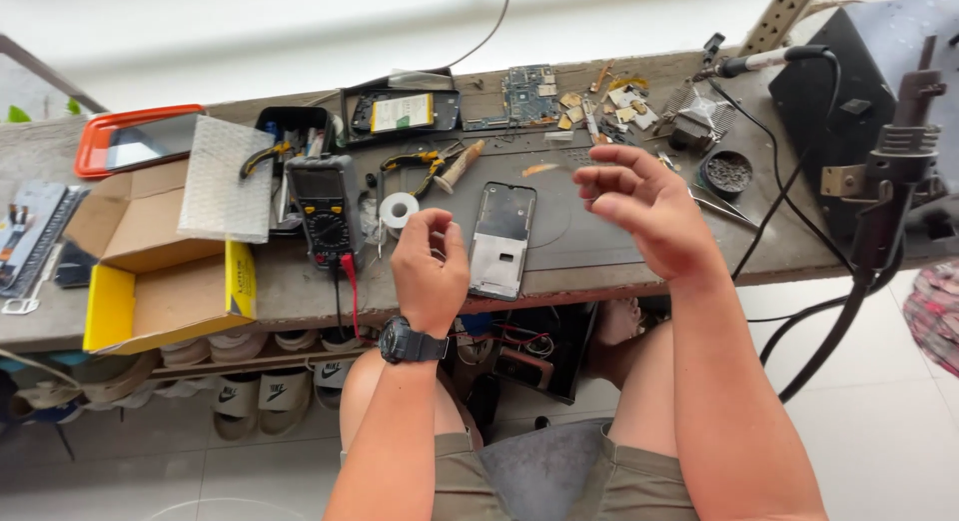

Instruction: Inspecting and aligning internal smartphone components on a repair workbench.

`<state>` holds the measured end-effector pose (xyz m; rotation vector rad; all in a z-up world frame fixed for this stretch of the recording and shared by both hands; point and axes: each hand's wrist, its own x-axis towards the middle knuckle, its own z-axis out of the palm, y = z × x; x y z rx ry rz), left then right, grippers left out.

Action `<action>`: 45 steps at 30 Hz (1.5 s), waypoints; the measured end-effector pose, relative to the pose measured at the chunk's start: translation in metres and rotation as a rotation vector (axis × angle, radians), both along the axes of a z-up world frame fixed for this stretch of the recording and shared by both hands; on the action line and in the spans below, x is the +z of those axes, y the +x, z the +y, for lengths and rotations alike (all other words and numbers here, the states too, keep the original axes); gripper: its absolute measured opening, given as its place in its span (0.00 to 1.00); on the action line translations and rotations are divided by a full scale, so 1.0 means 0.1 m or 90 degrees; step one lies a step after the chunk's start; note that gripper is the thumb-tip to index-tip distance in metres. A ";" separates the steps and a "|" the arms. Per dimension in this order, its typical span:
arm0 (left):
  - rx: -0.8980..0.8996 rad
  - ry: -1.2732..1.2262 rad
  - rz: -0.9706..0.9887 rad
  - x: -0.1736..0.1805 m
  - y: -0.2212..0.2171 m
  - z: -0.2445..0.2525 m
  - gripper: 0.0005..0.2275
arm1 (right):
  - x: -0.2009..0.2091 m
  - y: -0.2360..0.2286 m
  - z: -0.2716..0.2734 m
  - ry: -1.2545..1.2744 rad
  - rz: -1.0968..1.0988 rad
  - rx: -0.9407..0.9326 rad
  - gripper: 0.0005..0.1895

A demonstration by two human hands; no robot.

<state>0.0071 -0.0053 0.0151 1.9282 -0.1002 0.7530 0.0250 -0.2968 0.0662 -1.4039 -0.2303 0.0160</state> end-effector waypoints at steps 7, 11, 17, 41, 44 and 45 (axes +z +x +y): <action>-0.084 0.000 -0.030 -0.01 0.03 -0.34 0.03 | -0.09 -0.01 -0.08 0.369 0.077 0.078 0.29; -0.129 -0.026 -0.056 0.01 0.02 -0.53 0.04 | -0.12 -0.08 -0.07 0.434 0.130 0.110 0.26; -0.134 -0.002 -0.088 0.09 0.02 -0.62 0.04 | -0.32 -0.16 0.04 0.447 0.213 0.103 0.22; 0.002 0.329 0.353 0.19 -0.05 -0.60 0.48 | -0.30 -0.09 0.17 0.384 0.266 0.044 0.18; -0.027 0.245 0.395 0.09 0.08 -0.49 0.45 | -0.21 -0.12 0.21 0.381 0.254 0.039 0.17; -0.034 0.219 0.413 0.03 0.14 -0.46 0.41 | -0.19 -0.13 0.22 0.382 0.245 0.035 0.17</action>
